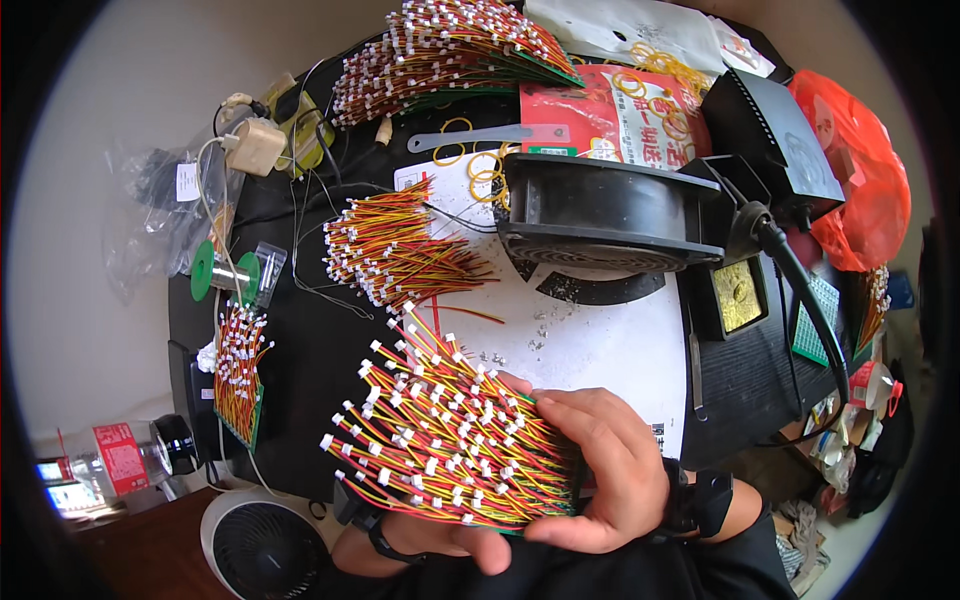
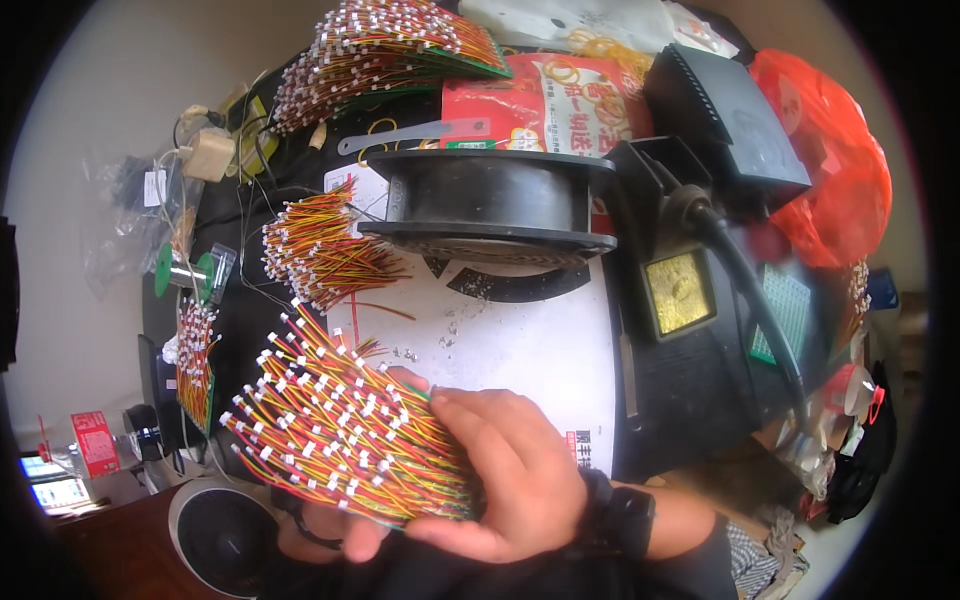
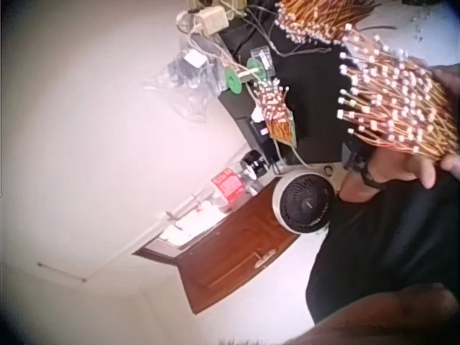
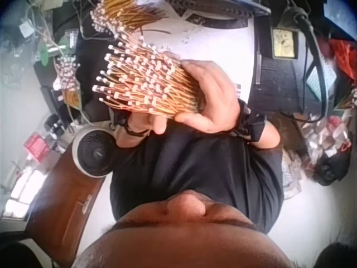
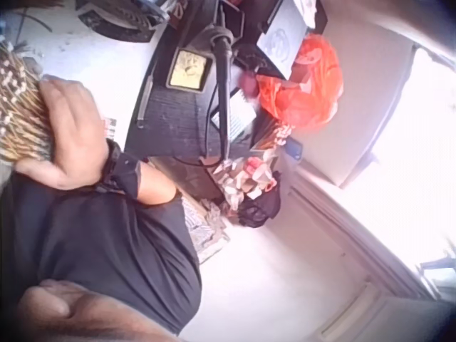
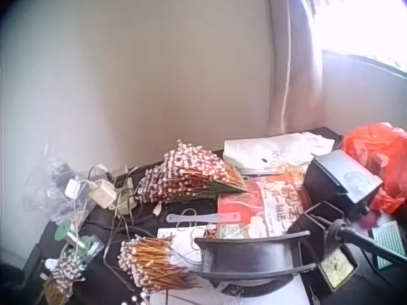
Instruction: Soldering wire components onto printed circuit boards at a workstation.
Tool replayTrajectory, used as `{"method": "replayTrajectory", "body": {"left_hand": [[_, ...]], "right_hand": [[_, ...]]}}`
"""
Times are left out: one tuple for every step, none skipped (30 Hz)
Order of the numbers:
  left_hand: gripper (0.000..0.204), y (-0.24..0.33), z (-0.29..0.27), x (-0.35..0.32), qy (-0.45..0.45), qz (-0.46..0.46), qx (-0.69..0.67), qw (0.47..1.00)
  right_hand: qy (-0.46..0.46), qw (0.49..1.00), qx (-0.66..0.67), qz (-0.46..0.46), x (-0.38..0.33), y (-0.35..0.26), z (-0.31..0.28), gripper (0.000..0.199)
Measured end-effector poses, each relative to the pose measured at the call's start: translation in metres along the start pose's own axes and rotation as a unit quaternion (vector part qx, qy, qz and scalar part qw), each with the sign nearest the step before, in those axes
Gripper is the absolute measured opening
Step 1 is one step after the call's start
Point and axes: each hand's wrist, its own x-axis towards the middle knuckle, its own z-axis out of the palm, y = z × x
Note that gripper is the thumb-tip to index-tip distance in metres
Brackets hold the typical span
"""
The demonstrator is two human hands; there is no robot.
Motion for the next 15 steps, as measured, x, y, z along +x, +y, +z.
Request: {"method": "replayTrajectory", "body": {"left_hand": [[0.128, -0.004, -0.003, 0.000, -0.027, 0.027, -0.003, 0.999], [0.131, 0.001, 0.000, 0.001, -0.010, -0.005, -0.015, 1.000], [0.134, -0.008, 0.001, 0.009, -0.033, 0.185, 0.097, 0.977], [0.134, -0.011, 0.001, 0.006, -0.022, 0.172, 0.116, 0.978], [0.133, -0.010, 0.003, 0.002, -0.010, 0.136, 0.120, 0.983], [0.133, -0.009, 0.005, 0.001, 0.000, 0.102, 0.115, 0.988], [0.133, -0.006, 0.006, 0.001, 0.006, 0.084, 0.111, 0.990], [0.133, -0.005, 0.008, 0.001, 0.011, 0.068, 0.109, 0.992], [0.133, -0.004, 0.009, 0.001, 0.014, 0.057, 0.107, 0.993], [0.133, -0.004, 0.008, 0.000, 0.017, 0.049, 0.106, 0.993], [0.133, -0.004, 0.007, 0.000, 0.019, 0.040, 0.104, 0.994], [0.133, -0.005, 0.007, -0.001, 0.022, 0.031, 0.103, 0.994], [0.133, -0.005, 0.007, -0.002, 0.024, 0.022, 0.093, 0.995], [0.133, -0.019, -0.003, -0.012, 0.006, 0.044, 0.148, 0.988], [0.133, -0.033, -0.013, -0.020, -0.013, 0.066, 0.202, 0.977]], "right_hand": [[0.002, 1.000, 0.000, -0.001, 0.001, -0.001, 0.001, 0.090], [-0.001, 1.000, -0.003, 0.000, 0.002, -0.002, 0.002, 0.095], [-0.004, 1.000, -0.007, 0.000, 0.003, -0.003, 0.003, 0.100], [0.002, 1.000, -0.006, 0.001, 0.003, -0.003, 0.006, 0.103], [0.004, 1.000, -0.006, 0.002, 0.002, -0.003, 0.005, 0.103], [-0.006, 1.000, -0.006, -0.001, 0.002, -0.002, 0.005, 0.100], [-0.017, 1.000, -0.006, -0.004, 0.003, -0.001, 0.004, 0.098], [-0.014, 1.000, -0.004, -0.002, 0.003, -0.001, 0.005, 0.094], [-0.011, 1.000, -0.003, 0.000, 0.002, -0.001, 0.004, 0.094], [-0.017, 1.000, -0.010, -0.006, 0.003, 0.000, 0.004, 0.093], [-0.023, 1.000, -0.017, -0.011, 0.003, 0.000, 0.003, 0.091], [-0.017, 1.000, -0.015, -0.009, 0.003, -0.001, 0.004, 0.091], [-0.011, 1.000, -0.017, -0.008, 0.002, -0.002, 0.004, 0.087], [-0.005, 1.000, -0.019, -0.009, 0.001, -0.003, 0.005, 0.082], [0.001, 1.000, -0.017, -0.008, 0.001, -0.002, 0.007, 0.082]]}}
